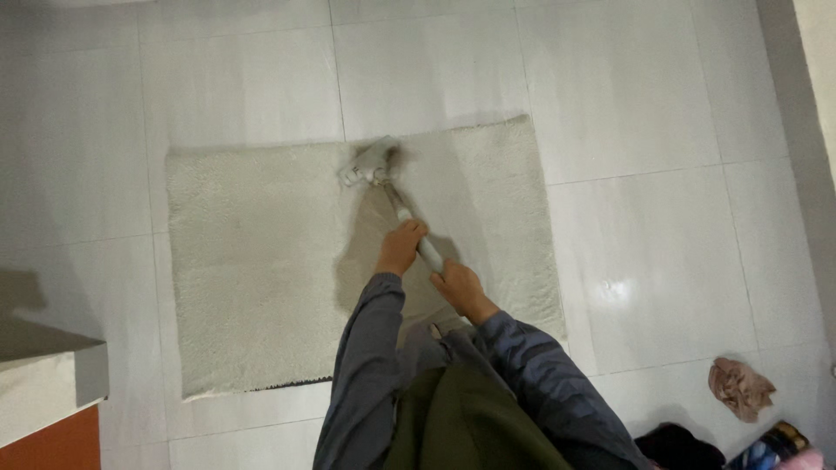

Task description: The person uses a handheld vacuum cleaner to clean a light-colored rectangular rug placed on a tiled floor. They move the vacuum head back and forth across the rug's surface in a repetitive cleaning motion.

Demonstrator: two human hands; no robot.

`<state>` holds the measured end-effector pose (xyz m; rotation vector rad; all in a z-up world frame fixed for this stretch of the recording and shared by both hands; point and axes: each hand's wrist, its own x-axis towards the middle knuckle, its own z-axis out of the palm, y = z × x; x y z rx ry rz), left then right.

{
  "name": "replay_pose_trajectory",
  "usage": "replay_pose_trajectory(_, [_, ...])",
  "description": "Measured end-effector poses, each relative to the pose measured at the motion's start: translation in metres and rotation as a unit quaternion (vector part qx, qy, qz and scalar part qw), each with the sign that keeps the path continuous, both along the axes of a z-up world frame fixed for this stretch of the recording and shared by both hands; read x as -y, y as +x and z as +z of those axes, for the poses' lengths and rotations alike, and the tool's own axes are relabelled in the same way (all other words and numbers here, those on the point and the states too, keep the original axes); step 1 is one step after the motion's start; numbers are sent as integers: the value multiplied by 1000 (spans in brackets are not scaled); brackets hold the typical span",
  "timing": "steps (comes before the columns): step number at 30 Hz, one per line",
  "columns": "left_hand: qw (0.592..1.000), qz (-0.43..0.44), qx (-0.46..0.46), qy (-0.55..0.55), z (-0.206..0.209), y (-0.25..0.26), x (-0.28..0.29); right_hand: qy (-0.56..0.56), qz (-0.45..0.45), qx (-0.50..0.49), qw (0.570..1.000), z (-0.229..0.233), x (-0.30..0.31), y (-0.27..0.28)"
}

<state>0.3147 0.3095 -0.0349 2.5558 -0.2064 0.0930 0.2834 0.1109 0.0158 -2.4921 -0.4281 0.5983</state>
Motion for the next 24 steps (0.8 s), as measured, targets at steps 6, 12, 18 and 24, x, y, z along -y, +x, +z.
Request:
replay_pose_trajectory(6, [1000, 7, -3, 13, -6, -24, 21, -25, -2, -36, 999, 14, 20, -11])
replay_pose_trajectory(12, [998, 21, -55, 8, -12, -59, 49, -15, 27, -25, 999, 6, 50, -42])
replay_pose_trajectory(18, [998, 25, -47, 23, -7, -113, 84, -40, 40, -35, 998, -10, 86, -85])
replay_pose_trajectory(24, [998, 47, -28, -28, -2, -167, 127, -57, 103, -10, 993, -18, 135, -128])
